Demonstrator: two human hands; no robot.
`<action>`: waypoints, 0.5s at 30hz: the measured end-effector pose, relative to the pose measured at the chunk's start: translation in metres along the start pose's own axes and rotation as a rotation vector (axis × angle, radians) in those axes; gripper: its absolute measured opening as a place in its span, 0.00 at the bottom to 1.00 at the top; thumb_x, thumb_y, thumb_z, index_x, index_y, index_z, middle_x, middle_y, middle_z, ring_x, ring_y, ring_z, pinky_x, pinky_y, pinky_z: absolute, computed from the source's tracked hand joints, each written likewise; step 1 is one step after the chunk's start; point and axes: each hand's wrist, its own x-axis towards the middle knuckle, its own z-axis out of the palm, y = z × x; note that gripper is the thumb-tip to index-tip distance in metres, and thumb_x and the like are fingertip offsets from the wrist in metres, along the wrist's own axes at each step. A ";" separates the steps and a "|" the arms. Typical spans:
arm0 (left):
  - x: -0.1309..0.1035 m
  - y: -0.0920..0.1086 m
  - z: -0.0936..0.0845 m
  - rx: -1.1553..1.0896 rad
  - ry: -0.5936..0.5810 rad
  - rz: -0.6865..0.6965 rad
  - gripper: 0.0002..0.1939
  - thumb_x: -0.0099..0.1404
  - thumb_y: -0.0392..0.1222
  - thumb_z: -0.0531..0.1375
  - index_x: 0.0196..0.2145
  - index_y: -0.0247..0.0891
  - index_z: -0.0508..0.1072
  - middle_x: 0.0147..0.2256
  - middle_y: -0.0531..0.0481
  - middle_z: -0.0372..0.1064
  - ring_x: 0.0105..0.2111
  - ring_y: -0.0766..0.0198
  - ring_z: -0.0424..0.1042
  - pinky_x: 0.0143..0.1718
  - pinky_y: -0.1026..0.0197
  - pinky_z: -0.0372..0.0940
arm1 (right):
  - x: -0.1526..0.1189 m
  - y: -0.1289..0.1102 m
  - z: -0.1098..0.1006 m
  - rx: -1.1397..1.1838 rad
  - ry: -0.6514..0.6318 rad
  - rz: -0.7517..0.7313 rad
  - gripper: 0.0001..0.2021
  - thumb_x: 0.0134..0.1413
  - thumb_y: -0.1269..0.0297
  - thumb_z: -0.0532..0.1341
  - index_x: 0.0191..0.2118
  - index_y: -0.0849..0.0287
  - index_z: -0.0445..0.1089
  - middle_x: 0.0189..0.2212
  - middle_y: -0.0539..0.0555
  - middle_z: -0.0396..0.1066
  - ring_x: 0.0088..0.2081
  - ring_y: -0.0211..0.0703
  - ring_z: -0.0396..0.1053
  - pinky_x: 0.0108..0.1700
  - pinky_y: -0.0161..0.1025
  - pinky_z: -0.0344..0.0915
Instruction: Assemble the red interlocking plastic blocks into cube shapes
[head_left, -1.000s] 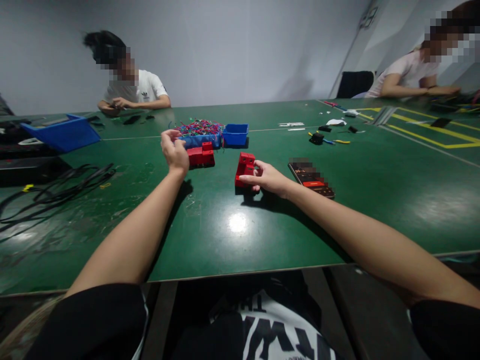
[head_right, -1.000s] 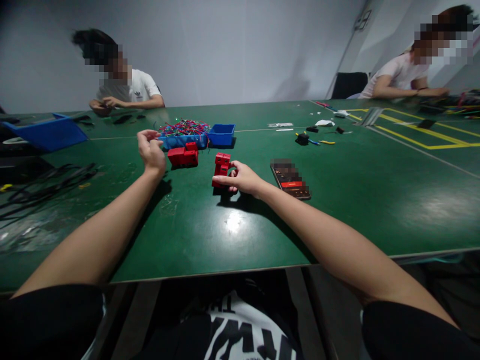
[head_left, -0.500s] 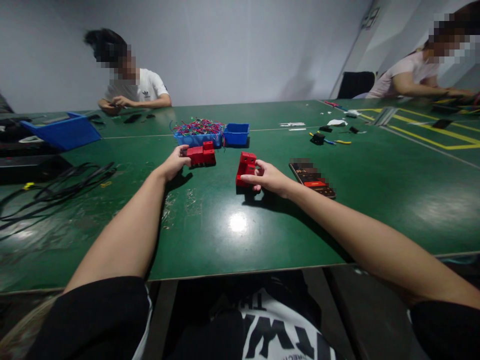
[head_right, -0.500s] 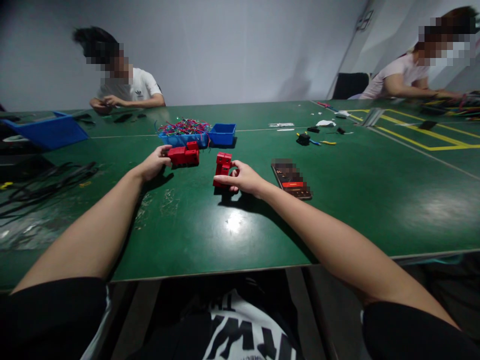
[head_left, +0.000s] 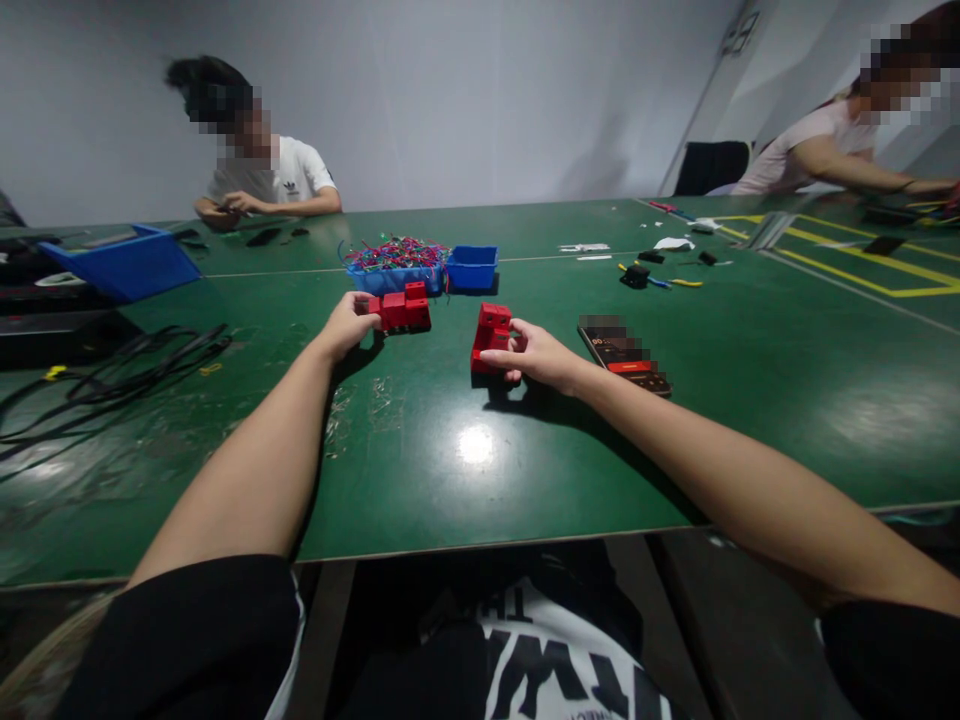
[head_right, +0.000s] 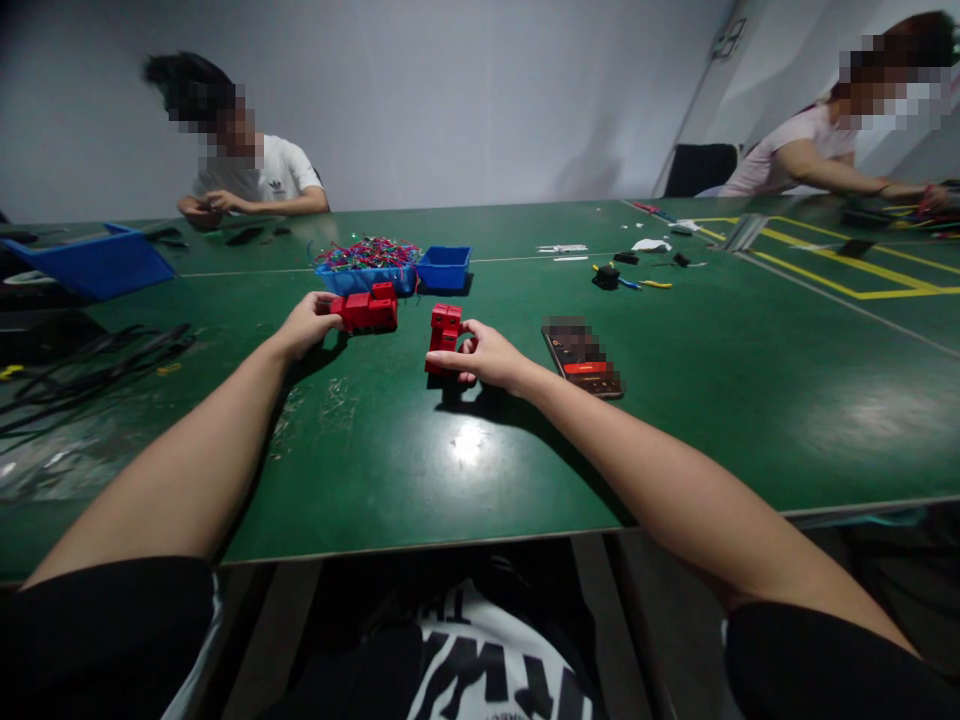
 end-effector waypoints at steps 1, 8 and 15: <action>0.000 -0.001 -0.001 0.056 0.014 0.005 0.24 0.37 0.32 0.61 0.36 0.40 0.65 0.30 0.55 0.66 0.30 0.63 0.66 0.33 0.61 0.63 | 0.000 0.000 0.000 0.000 0.000 0.000 0.31 0.40 0.54 0.74 0.48 0.59 0.62 0.30 0.49 0.72 0.24 0.31 0.66 0.22 0.29 0.64; -0.004 -0.001 -0.006 0.287 -0.068 -0.004 0.20 0.36 0.34 0.60 0.32 0.39 0.66 0.26 0.56 0.65 0.27 0.64 0.62 0.28 0.63 0.58 | 0.001 0.001 -0.001 -0.008 -0.001 0.001 0.31 0.40 0.54 0.74 0.48 0.58 0.62 0.29 0.48 0.71 0.23 0.32 0.65 0.22 0.30 0.63; -0.008 0.013 -0.015 0.428 -0.235 -0.052 0.18 0.34 0.35 0.61 0.29 0.39 0.65 0.27 0.55 0.66 0.28 0.64 0.63 0.28 0.63 0.58 | 0.002 0.002 -0.002 -0.005 -0.001 0.006 0.30 0.41 0.55 0.74 0.48 0.57 0.63 0.32 0.50 0.73 0.24 0.33 0.67 0.22 0.31 0.64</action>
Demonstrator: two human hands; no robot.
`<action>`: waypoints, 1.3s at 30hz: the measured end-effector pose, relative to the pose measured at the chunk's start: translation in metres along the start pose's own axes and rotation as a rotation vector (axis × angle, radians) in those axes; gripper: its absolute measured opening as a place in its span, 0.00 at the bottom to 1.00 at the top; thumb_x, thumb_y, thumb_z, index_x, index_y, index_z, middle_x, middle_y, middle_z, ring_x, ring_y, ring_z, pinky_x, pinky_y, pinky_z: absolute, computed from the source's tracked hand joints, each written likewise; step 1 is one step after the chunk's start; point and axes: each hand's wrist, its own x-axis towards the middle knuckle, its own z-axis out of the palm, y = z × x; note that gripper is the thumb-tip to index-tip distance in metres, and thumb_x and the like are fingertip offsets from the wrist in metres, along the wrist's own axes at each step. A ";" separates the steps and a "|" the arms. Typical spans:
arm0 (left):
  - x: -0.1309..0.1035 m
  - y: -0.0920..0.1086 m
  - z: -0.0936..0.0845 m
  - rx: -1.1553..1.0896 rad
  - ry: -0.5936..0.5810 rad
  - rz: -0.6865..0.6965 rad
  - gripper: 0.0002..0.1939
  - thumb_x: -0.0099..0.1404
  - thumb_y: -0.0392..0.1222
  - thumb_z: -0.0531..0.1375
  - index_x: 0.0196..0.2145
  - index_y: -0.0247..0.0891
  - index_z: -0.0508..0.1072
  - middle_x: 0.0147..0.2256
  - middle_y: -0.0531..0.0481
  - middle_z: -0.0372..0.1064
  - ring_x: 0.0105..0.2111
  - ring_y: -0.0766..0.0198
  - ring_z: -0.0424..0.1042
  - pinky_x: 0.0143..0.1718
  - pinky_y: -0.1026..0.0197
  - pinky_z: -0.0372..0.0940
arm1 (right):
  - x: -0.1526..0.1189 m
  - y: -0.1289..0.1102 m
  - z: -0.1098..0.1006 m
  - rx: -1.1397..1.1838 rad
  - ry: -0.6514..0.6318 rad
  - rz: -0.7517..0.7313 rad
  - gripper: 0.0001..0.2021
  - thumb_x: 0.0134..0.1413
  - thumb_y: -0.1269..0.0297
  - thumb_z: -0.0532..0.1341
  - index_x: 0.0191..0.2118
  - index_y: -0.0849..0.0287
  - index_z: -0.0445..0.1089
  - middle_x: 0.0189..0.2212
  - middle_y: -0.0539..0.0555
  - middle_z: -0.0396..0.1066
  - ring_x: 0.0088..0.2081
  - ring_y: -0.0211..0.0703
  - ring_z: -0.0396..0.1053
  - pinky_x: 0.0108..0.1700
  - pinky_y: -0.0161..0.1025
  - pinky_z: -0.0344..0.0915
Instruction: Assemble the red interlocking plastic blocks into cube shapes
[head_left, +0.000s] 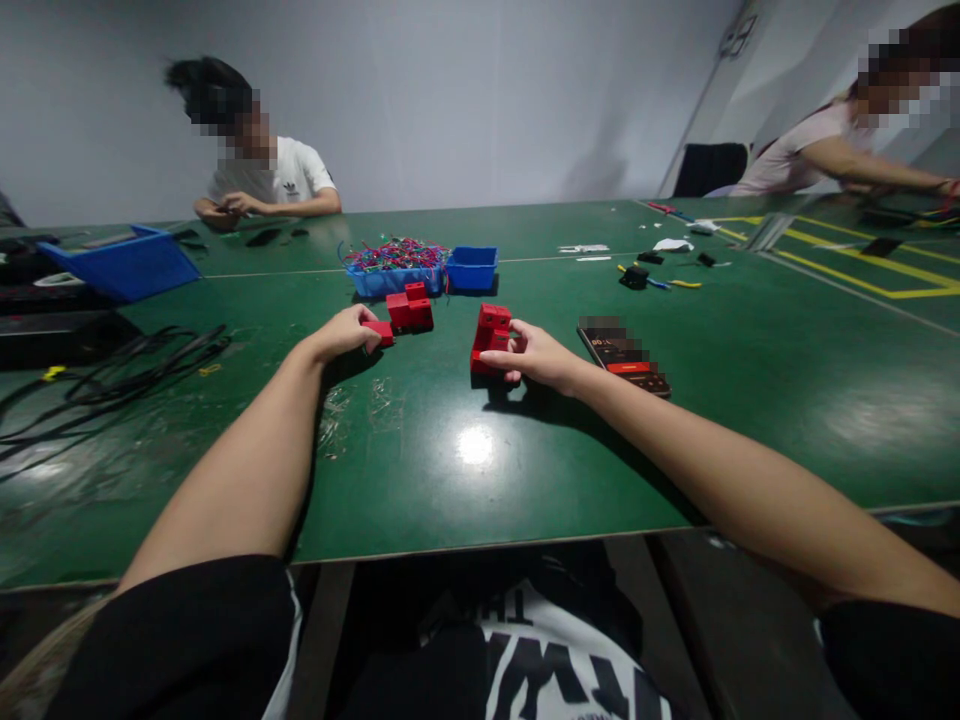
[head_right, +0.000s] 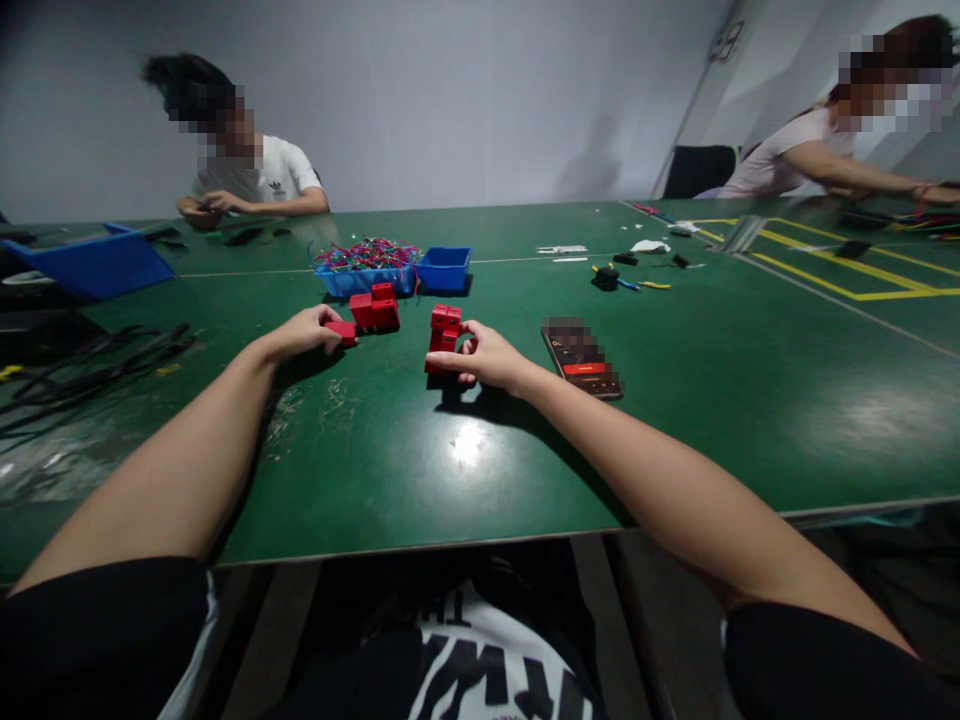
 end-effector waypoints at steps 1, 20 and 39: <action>-0.002 0.002 -0.002 0.001 -0.043 0.014 0.18 0.34 0.35 0.60 0.28 0.39 0.65 0.27 0.56 0.66 0.28 0.65 0.63 0.28 0.64 0.58 | 0.000 0.000 0.000 0.001 0.001 0.000 0.30 0.41 0.55 0.74 0.48 0.57 0.63 0.33 0.50 0.74 0.25 0.34 0.68 0.22 0.31 0.64; -0.019 0.044 -0.010 0.305 -0.602 0.201 0.23 0.40 0.59 0.69 0.26 0.39 0.70 0.25 0.54 0.67 0.28 0.63 0.65 0.30 0.63 0.55 | 0.000 0.000 -0.001 -0.022 0.007 -0.008 0.25 0.43 0.55 0.73 0.43 0.60 0.65 0.28 0.48 0.72 0.22 0.31 0.65 0.22 0.30 0.64; -0.045 0.081 0.089 0.625 -0.036 0.609 0.26 0.68 0.57 0.50 0.52 0.33 0.68 0.46 0.35 0.71 0.47 0.46 0.70 0.44 0.51 0.64 | 0.001 -0.004 0.006 -0.066 0.056 -0.039 0.29 0.39 0.52 0.75 0.43 0.61 0.67 0.21 0.45 0.67 0.20 0.32 0.64 0.20 0.30 0.63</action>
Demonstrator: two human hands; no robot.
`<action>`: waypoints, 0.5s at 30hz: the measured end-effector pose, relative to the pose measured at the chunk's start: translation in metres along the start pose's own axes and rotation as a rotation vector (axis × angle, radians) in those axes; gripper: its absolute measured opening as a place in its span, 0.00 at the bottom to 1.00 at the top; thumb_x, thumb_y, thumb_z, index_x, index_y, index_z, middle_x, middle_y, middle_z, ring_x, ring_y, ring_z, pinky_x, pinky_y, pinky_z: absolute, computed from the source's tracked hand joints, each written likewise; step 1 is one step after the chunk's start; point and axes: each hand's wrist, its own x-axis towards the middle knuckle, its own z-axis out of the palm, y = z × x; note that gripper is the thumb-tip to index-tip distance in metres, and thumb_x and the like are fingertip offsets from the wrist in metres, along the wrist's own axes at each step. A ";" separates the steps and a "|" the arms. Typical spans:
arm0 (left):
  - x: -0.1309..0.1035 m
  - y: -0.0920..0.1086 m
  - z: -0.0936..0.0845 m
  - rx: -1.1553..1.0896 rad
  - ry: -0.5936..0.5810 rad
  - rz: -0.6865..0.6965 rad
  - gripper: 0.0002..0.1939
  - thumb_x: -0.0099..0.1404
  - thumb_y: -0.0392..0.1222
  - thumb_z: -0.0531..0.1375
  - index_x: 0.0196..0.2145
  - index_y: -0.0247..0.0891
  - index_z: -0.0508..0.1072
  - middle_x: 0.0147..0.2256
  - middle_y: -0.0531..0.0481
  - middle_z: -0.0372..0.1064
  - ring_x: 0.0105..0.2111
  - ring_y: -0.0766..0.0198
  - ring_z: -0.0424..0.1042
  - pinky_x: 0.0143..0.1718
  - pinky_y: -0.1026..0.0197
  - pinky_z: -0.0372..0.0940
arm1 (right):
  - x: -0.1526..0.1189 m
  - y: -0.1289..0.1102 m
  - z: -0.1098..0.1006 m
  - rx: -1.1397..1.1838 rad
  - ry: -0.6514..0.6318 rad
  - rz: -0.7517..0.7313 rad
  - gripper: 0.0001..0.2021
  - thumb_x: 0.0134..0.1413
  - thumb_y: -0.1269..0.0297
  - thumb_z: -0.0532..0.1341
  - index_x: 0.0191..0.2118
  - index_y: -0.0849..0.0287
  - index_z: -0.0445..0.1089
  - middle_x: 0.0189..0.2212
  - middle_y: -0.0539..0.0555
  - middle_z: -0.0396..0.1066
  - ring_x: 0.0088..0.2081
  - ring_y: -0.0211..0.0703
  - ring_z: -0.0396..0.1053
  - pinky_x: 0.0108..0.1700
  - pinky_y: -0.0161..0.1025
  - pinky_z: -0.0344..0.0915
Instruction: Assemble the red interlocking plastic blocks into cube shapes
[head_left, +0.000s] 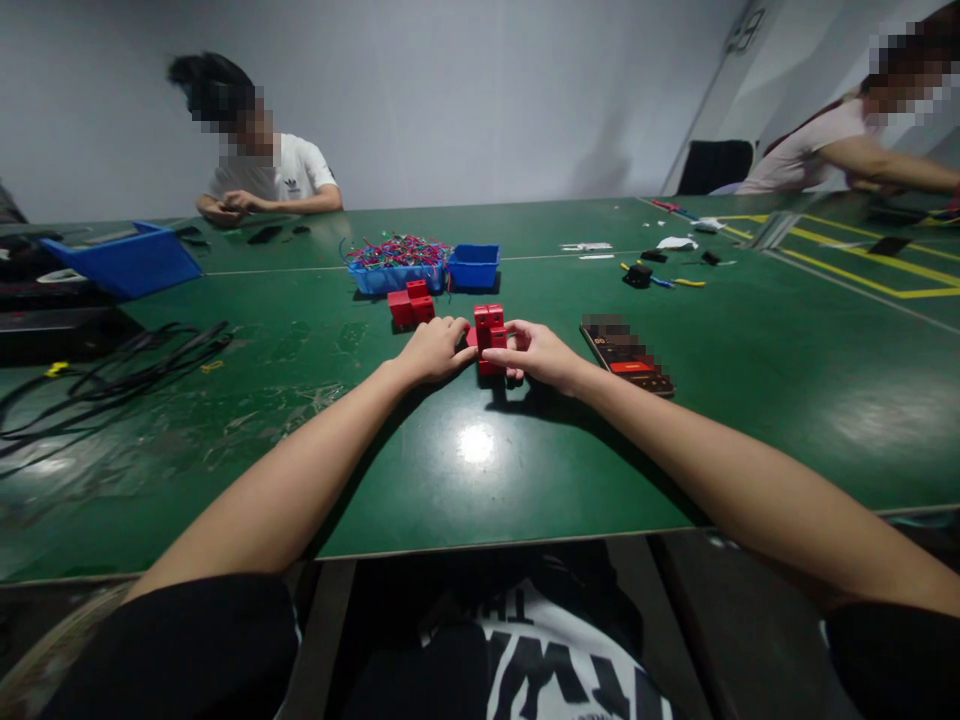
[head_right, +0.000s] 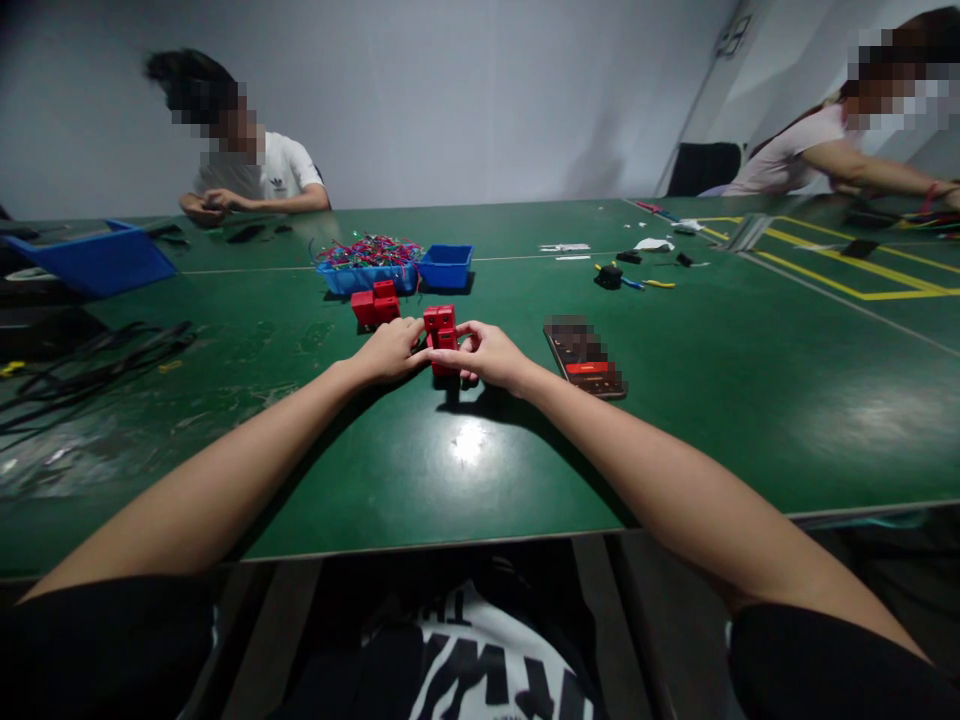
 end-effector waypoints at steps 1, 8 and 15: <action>0.001 -0.003 0.003 -0.043 0.012 0.023 0.25 0.68 0.55 0.50 0.53 0.34 0.69 0.48 0.35 0.70 0.47 0.47 0.69 0.45 0.50 0.64 | 0.000 0.001 0.001 -0.011 0.011 -0.009 0.29 0.38 0.51 0.75 0.43 0.61 0.67 0.22 0.45 0.67 0.21 0.32 0.64 0.21 0.31 0.62; 0.015 -0.015 0.013 -0.711 -0.034 0.215 0.22 0.61 0.51 0.59 0.48 0.37 0.75 0.49 0.43 0.73 0.51 0.51 0.69 0.54 0.50 0.63 | 0.002 0.013 0.002 -0.287 0.203 -0.211 0.25 0.40 0.47 0.72 0.40 0.59 0.73 0.43 0.56 0.68 0.41 0.43 0.70 0.46 0.43 0.71; 0.012 -0.006 0.004 -1.186 -0.041 -0.004 0.35 0.64 0.66 0.51 0.55 0.34 0.71 0.49 0.40 0.75 0.50 0.50 0.73 0.55 0.48 0.64 | 0.004 0.014 -0.004 -0.432 0.187 -0.268 0.24 0.42 0.48 0.71 0.42 0.58 0.73 0.51 0.58 0.66 0.58 0.49 0.62 0.64 0.48 0.55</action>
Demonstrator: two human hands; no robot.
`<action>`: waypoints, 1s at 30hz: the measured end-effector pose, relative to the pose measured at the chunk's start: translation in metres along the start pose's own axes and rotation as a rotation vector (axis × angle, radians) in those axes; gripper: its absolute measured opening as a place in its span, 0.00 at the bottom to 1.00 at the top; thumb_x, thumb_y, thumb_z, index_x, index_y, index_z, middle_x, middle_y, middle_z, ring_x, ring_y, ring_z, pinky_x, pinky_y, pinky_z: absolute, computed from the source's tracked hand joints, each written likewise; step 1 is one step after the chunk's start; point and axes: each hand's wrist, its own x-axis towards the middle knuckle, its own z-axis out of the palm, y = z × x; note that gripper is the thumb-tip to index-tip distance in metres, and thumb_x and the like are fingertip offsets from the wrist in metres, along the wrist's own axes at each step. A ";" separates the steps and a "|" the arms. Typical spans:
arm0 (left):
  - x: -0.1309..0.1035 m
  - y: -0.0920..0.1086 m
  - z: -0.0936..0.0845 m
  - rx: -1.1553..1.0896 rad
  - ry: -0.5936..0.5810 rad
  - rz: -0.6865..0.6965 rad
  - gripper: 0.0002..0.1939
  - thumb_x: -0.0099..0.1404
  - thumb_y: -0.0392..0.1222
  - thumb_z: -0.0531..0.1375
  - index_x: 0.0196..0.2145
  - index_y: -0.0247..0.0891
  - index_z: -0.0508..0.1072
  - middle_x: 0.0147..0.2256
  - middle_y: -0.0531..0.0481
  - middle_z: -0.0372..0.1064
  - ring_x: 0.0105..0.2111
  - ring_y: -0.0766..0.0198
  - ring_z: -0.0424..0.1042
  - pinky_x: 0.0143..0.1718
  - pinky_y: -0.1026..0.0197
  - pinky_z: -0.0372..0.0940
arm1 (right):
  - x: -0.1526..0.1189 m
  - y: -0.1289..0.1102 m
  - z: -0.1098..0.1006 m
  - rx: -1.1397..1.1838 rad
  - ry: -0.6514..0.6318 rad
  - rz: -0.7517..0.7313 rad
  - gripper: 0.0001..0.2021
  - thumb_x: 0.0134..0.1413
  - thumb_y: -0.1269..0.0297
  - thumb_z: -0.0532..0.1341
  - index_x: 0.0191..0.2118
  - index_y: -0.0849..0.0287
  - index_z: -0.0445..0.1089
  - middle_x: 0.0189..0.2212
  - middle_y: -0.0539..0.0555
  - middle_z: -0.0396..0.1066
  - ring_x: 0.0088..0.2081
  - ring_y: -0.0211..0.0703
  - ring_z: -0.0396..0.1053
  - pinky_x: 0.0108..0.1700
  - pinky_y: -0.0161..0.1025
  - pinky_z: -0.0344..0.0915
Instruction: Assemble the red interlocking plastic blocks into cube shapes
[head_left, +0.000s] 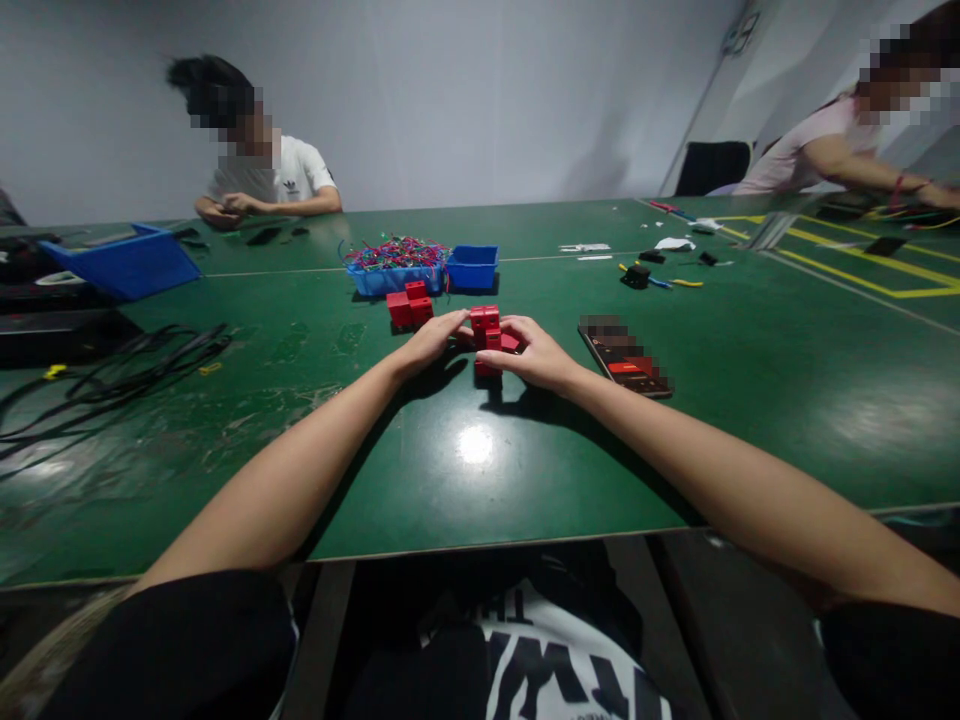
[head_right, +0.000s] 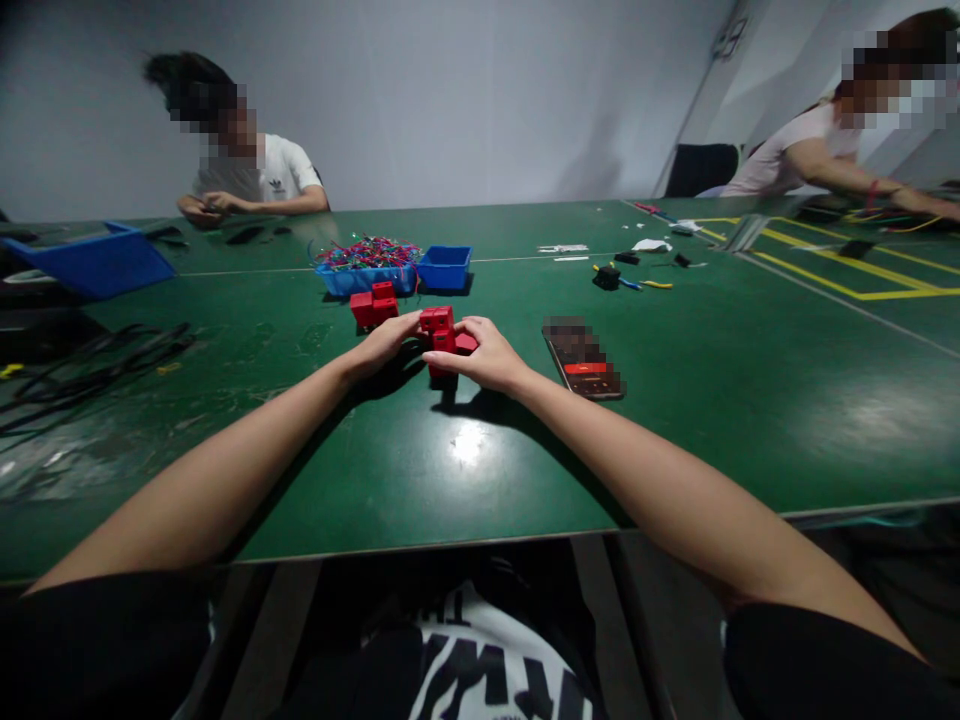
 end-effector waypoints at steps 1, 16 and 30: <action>-0.001 0.001 0.003 -0.031 0.014 -0.009 0.38 0.65 0.69 0.47 0.56 0.34 0.69 0.50 0.39 0.74 0.50 0.50 0.73 0.55 0.48 0.64 | 0.000 -0.001 -0.001 -0.005 -0.013 -0.004 0.24 0.43 0.47 0.71 0.43 0.58 0.73 0.51 0.58 0.66 0.57 0.49 0.63 0.63 0.49 0.56; -0.007 0.005 0.032 0.213 0.053 0.403 0.59 0.47 0.55 0.72 0.67 0.43 0.44 0.59 0.34 0.59 0.55 0.46 0.69 0.56 0.44 0.65 | 0.008 -0.003 -0.006 0.005 -0.108 -0.025 0.32 0.61 0.36 0.47 0.33 0.58 0.76 0.40 0.57 0.72 0.46 0.48 0.68 0.54 0.43 0.62; -0.009 0.002 0.022 0.587 0.128 0.433 0.52 0.46 0.56 0.71 0.61 0.39 0.50 0.55 0.35 0.60 0.52 0.46 0.69 0.53 0.46 0.66 | 0.010 0.007 -0.009 -0.123 -0.044 -0.004 0.23 0.65 0.51 0.49 0.24 0.58 0.68 0.36 0.56 0.73 0.39 0.44 0.70 0.47 0.40 0.63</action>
